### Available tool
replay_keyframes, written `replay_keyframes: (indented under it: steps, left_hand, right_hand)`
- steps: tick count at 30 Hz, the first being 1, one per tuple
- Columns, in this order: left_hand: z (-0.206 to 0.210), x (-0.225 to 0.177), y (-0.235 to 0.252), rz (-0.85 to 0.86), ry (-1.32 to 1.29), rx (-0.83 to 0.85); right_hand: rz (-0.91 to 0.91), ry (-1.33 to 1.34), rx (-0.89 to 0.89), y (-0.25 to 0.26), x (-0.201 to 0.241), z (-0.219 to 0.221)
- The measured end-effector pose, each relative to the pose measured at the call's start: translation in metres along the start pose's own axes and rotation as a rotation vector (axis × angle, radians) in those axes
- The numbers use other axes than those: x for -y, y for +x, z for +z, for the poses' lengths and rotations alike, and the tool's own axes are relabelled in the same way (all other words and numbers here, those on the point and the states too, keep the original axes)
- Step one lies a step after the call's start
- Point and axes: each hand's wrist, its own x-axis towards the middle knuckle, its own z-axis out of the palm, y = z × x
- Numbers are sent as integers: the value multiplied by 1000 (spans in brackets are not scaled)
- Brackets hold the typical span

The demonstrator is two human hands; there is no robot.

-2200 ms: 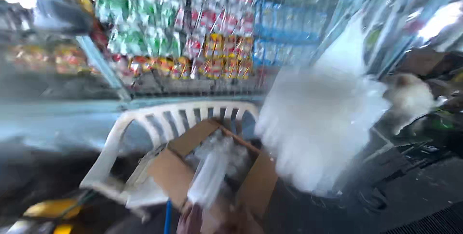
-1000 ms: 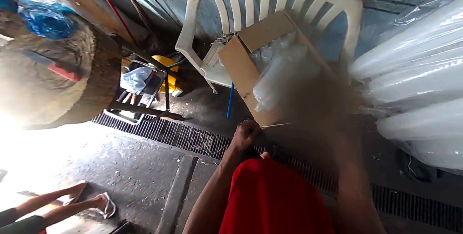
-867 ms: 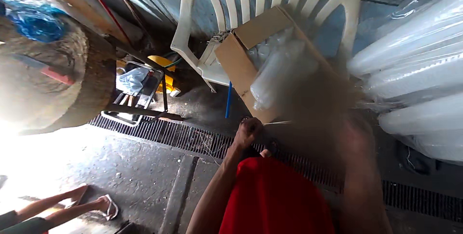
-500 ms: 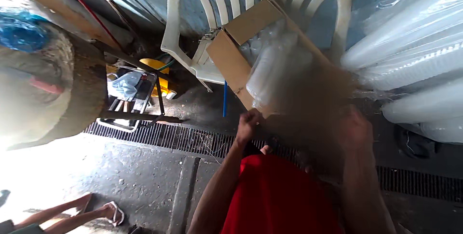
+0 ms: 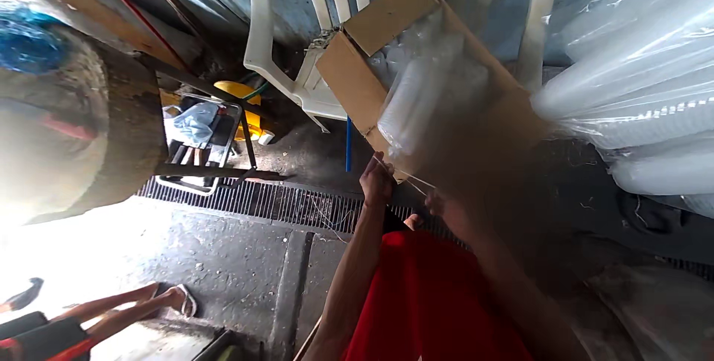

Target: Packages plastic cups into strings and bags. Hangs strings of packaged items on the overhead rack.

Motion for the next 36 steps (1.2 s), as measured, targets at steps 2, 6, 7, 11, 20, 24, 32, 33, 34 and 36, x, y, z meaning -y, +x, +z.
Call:
replay_keyframes:
  steps: [2, 6, 7, 11, 20, 24, 32, 33, 34, 36]
  left_hand:
    - [10, 1, -4, 14, 99, -27]
    - [34, -8, -9, -34, 226, -7]
    - [38, -9, -9, -54, 259, 7]
    - [47, -4, -6, -169, 314, 40]
    - [47, 5, 6, -268, 439, 182]
    - [40, -3, 9, -282, 525, 207]
    - [21, -17, 18, -40, 906, 349]
    - [19, -18, 19, 5, 961, 354]
    - [16, -18, 21, 58, 1013, 350]
    - [10, -21, 22, 154, 1083, 346]
  right_hand:
    - [-36, -60, 38, -3, 1, 2]
    - [-30, -20, 6, -2, 1, -3]
    - [-26, 0, -8, -1, 1, -5]
    - [-49, 36, -39, -2, 4, -10]
    - [-52, 242, -180, -4, 20, -34]
    - [-72, 265, -253, 0, 28, -44]
    - [-81, 291, -351, -16, 62, -68]
    - [-99, 291, -365, -18, 65, -69]
    - [-110, 292, -363, -22, 67, -72]
    - [-190, 316, -380, -33, 71, -82]
